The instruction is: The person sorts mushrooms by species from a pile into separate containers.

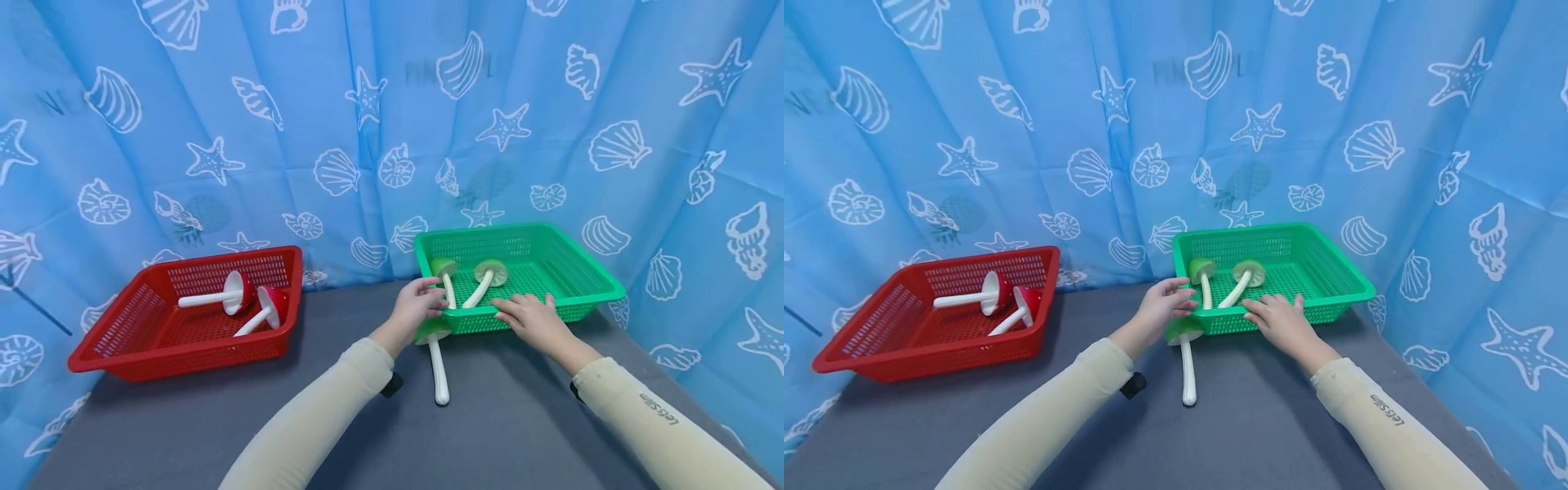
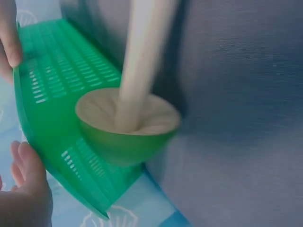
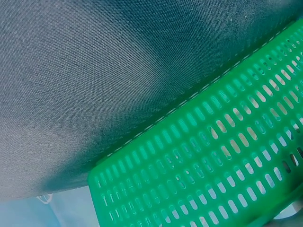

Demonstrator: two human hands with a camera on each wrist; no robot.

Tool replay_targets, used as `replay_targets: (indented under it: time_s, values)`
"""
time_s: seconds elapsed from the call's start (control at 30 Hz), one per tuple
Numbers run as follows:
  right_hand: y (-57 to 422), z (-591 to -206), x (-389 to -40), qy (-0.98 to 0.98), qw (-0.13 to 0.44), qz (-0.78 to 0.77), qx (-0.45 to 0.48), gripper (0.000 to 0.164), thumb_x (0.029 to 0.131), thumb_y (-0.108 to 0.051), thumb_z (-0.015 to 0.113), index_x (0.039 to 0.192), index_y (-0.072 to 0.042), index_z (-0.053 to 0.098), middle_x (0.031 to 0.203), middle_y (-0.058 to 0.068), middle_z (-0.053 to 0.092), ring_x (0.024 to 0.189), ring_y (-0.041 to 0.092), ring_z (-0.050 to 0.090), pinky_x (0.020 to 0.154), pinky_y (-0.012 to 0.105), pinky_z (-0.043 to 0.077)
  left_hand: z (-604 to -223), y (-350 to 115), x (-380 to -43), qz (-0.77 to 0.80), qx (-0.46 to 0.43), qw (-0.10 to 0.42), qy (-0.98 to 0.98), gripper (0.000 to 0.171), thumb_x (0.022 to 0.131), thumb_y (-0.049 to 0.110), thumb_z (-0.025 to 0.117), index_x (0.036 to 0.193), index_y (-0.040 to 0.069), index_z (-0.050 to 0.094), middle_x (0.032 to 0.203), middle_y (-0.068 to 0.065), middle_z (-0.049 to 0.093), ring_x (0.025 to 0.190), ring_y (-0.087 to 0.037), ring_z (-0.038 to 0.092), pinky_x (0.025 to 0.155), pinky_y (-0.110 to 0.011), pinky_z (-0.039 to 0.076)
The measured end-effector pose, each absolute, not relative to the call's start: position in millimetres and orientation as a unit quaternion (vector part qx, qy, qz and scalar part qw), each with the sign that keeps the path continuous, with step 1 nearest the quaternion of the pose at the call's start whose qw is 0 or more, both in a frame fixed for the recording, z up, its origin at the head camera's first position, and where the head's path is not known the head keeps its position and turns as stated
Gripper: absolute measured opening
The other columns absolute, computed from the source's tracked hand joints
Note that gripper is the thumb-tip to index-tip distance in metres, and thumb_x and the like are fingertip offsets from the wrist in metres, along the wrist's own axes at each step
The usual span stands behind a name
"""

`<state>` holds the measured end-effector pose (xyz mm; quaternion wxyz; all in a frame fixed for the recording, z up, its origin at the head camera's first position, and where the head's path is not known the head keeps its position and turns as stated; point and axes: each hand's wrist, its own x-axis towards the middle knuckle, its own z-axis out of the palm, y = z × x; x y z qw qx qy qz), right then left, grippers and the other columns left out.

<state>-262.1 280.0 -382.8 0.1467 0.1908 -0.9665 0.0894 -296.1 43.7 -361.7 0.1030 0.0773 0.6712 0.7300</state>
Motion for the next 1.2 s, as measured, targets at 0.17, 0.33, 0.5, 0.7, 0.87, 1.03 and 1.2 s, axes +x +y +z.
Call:
replay_targets:
  time_s: [0.17,0.33,0.5,0.7,0.87,1.03,1.2]
  values:
    - [282.8,-385.4,-261.1,-0.967,0.145,0.090,0.188,0.035,0.095,-0.020,0.062,0.126,-0.005,0.064,0.111,0.019,0.063,0.105,0.043,0.055,0.094,0.080,0.019,-373.0,19.7,-278.0,0.722,0.069,0.123,0.678,0.039,0.099,0.010,0.055,0.136,-0.003,0.049,0.117,-0.019,0.061,0.092,-0.021,0.067,0.085,-0.039,0.054]
    - [282.9,-386.7,-262.4,-0.967,0.146,0.086,0.189,0.035,0.095,-0.020,0.062,0.126,-0.006,0.064,0.107,0.018,0.064,0.103,0.042,0.056,0.094,0.080,0.020,-383.9,3.8,-264.5,0.726,0.037,0.127,0.675,0.034,0.099,0.010,0.053,0.131,-0.002,0.053,0.115,-0.016,0.064,0.090,-0.021,0.068,0.085,-0.040,0.054]
    - [281.2,-386.2,-265.1,-0.966,0.148,0.086,0.194,0.035,0.094,-0.019,0.062,0.126,-0.006,0.064,0.107,0.018,0.064,0.103,0.042,0.056,0.093,0.079,0.021,-392.6,-5.1,-252.7,0.725,0.013,0.149,0.672,0.034,0.100,0.009,0.050,0.131,-0.005,0.052,0.117,-0.021,0.063,0.090,-0.021,0.068,0.084,-0.038,0.055]
    - [280.1,-385.1,-266.8,-0.968,0.142,0.087,0.190,0.034,0.096,-0.020,0.061,0.127,-0.005,0.063,0.109,0.019,0.063,0.105,0.042,0.055,0.094,0.079,0.020,-399.2,-8.7,-243.7,0.719,0.001,0.180,0.672,0.036,0.100,0.011,0.051,0.132,-0.006,0.050,0.120,-0.022,0.063,0.092,-0.023,0.068,0.082,-0.038,0.055]
    - [278.9,-382.2,-265.9,-0.967,0.143,0.088,0.192,0.034,0.096,-0.019,0.061,0.126,-0.005,0.064,0.109,0.019,0.064,0.104,0.043,0.055,0.094,0.080,0.019,-404.8,-10.7,-239.2,0.713,-0.007,0.192,0.674,0.037,0.100,0.010,0.051,0.133,-0.007,0.049,0.122,-0.023,0.061,0.100,-0.030,0.066,0.081,-0.037,0.055]
    - [277.9,-380.1,-264.6,-0.965,0.148,0.092,0.197,0.034,0.095,-0.019,0.062,0.126,-0.005,0.064,0.107,0.018,0.064,0.103,0.042,0.056,0.094,0.080,0.019,-410.8,-9.9,-238.1,0.713,-0.014,0.197,0.673,0.039,0.099,0.010,0.051,0.134,-0.007,0.047,0.124,-0.024,0.059,0.100,-0.029,0.065,0.081,-0.037,0.054]
    - [277.4,-381.6,-263.4,-0.966,0.146,0.086,0.194,0.034,0.094,-0.018,0.062,0.126,-0.006,0.064,0.108,0.019,0.064,0.103,0.042,0.056,0.094,0.079,0.020,-413.7,-4.2,-235.9,0.708,-0.021,0.207,0.675,0.041,0.099,0.009,0.052,0.136,-0.007,0.046,0.124,-0.022,0.059,0.105,-0.032,0.063,0.087,-0.041,0.052]
